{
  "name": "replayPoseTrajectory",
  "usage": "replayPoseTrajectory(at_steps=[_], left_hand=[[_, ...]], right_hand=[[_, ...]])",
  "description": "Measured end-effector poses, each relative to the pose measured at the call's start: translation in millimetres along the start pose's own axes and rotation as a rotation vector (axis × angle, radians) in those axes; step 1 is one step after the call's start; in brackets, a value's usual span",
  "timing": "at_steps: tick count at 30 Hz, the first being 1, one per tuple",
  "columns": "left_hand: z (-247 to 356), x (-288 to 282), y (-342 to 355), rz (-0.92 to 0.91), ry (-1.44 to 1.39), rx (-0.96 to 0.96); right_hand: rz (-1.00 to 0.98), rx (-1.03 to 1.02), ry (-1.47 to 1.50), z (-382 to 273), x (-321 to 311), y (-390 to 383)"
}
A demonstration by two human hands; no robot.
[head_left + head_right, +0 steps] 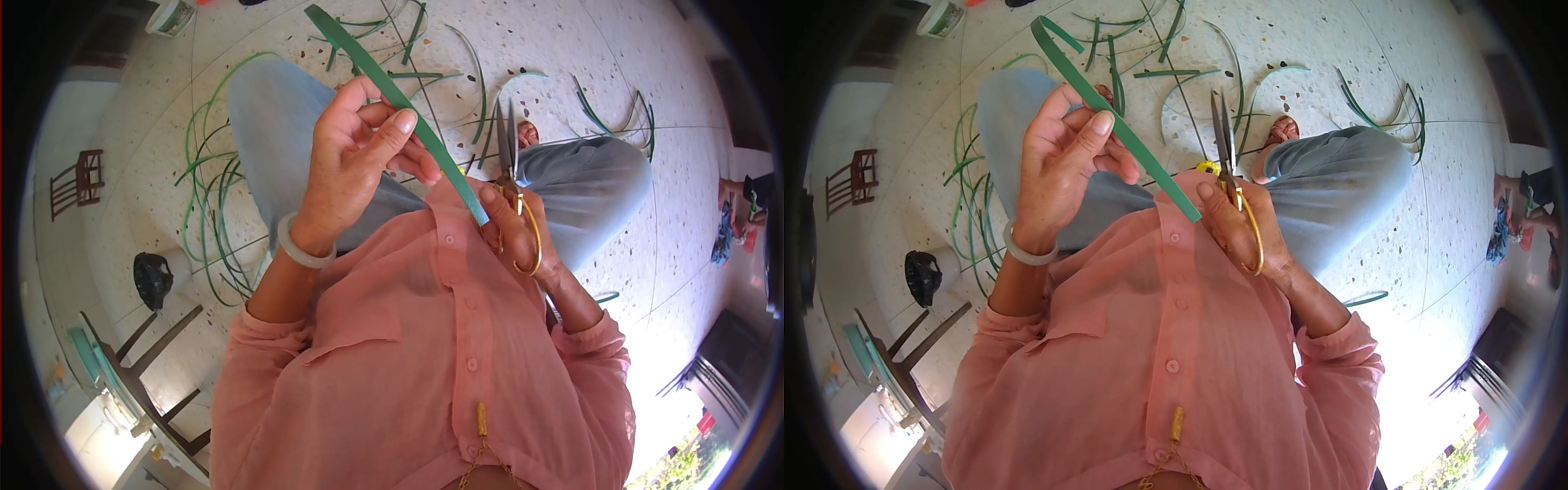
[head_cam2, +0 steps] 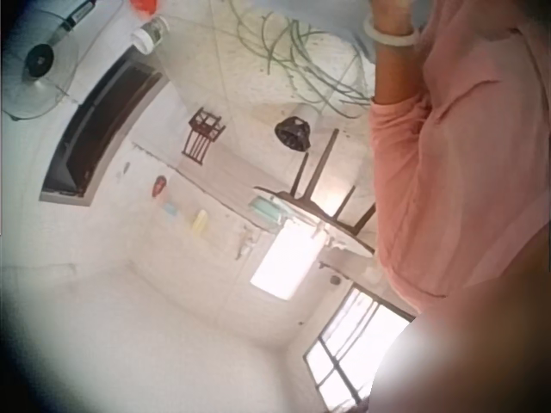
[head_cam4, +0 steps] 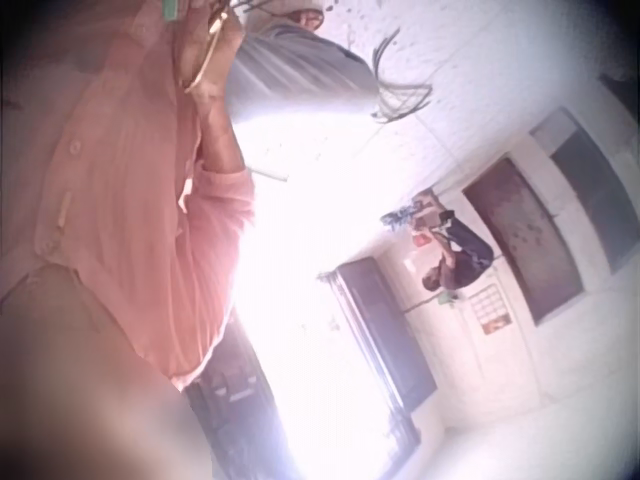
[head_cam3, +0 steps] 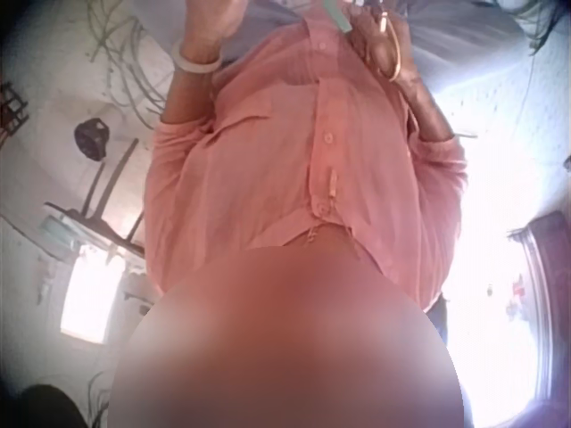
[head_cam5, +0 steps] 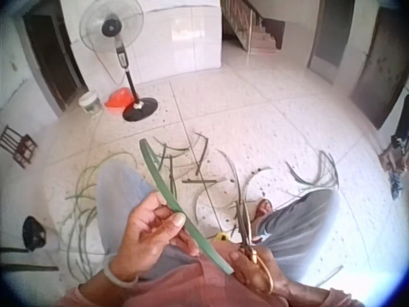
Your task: Cutting plastic or bamboo strips using scissors.
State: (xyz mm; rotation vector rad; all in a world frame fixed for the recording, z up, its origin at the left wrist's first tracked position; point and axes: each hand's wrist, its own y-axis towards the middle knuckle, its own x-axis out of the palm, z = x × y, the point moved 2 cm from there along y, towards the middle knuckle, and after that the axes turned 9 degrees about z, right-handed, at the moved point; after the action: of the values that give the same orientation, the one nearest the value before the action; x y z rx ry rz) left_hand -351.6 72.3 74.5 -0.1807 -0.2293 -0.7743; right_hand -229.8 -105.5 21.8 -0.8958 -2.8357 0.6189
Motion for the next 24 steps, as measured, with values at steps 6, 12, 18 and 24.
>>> replayPoseTrajectory(at_steps=[6,12,18,24], left_hand=[[-14,3,-4,-0.035,-0.114,-0.097],[-11,3,-3,-0.033,-0.052,-0.077],[-21,15,-9,-0.170,-0.047,-0.136],[-24,17,-7,-0.103,-0.075,-0.124]], right_hand=[[-0.228,-0.145,0.164,-20,5,2],[-0.164,-0.162,0.094,-18,7,0],[-0.034,-0.222,0.063,-31,17,3],[-0.004,-0.065,0.216,-35,10,3]])
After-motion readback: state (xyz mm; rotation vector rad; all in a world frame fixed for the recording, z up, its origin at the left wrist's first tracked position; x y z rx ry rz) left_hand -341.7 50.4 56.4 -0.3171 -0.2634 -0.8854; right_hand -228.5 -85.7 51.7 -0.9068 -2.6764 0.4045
